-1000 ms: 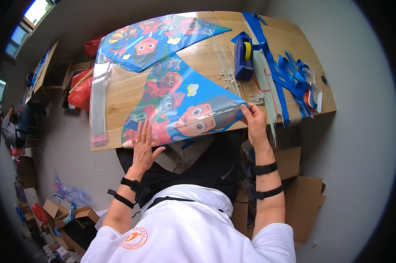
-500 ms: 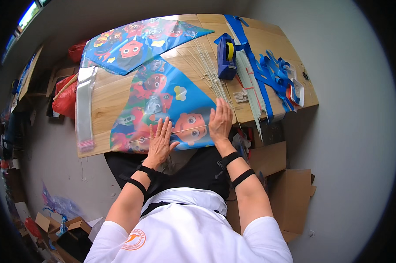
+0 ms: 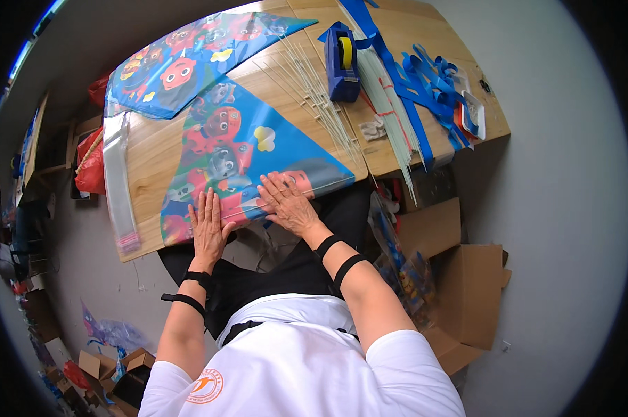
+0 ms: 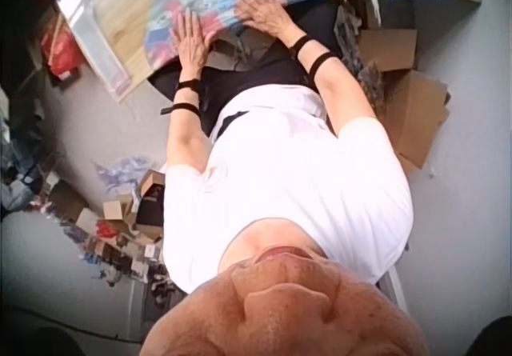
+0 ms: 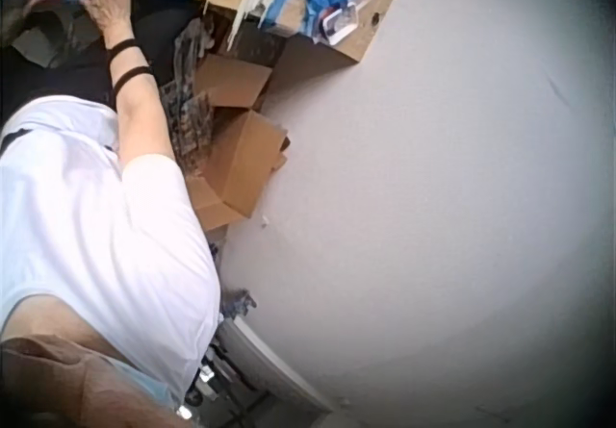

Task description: Assembling a toy kite by attaching plastic rods, aligning material boundaries, and securing parts with adhesive tape.

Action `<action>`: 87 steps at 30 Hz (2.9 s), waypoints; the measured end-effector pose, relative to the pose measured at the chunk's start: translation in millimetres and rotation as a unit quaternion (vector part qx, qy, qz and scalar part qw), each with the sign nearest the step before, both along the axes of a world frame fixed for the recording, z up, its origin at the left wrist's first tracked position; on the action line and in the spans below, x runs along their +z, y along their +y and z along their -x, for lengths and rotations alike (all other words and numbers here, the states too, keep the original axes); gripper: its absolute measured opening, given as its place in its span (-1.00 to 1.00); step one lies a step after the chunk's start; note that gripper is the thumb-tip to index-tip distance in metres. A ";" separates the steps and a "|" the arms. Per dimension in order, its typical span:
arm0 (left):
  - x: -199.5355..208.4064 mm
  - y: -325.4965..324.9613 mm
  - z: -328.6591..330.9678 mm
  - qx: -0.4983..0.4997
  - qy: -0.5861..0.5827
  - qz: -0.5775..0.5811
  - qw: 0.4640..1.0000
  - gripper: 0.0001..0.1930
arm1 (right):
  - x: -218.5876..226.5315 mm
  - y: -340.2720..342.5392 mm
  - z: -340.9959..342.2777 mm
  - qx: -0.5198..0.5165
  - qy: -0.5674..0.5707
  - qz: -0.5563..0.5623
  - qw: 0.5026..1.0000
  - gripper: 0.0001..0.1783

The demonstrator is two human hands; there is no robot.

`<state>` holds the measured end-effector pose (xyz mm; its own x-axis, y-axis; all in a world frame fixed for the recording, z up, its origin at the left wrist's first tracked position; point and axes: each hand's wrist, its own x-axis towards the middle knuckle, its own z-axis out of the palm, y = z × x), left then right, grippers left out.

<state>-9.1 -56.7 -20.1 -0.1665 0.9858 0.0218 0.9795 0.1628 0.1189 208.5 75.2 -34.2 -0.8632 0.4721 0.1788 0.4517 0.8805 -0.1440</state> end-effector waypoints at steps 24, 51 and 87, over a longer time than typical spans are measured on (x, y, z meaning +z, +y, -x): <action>28.6 -33.6 17.2 -0.084 -0.035 0.016 0.996 0.08 | 29.1 55.8 -86.7 0.029 -0.086 -0.130 0.987 -0.41; 315.4 137.1 82.5 -0.255 -0.211 -0.509 0.795 -0.84 | 199.7 94.3 -17.2 -0.104 0.466 0.316 0.820 -0.24; 21.7 -27.9 6.6 0.123 -0.129 -0.016 0.984 -0.17 | 16.7 149.6 -23.3 -0.433 0.048 0.142 0.889 -0.81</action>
<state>-15.7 -84.6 1.6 -0.4034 0.9148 -0.0220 0.8478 0.3827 0.3671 231.7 224.8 -17.5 -0.1424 0.9898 -0.0009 0.9159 0.1314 -0.3794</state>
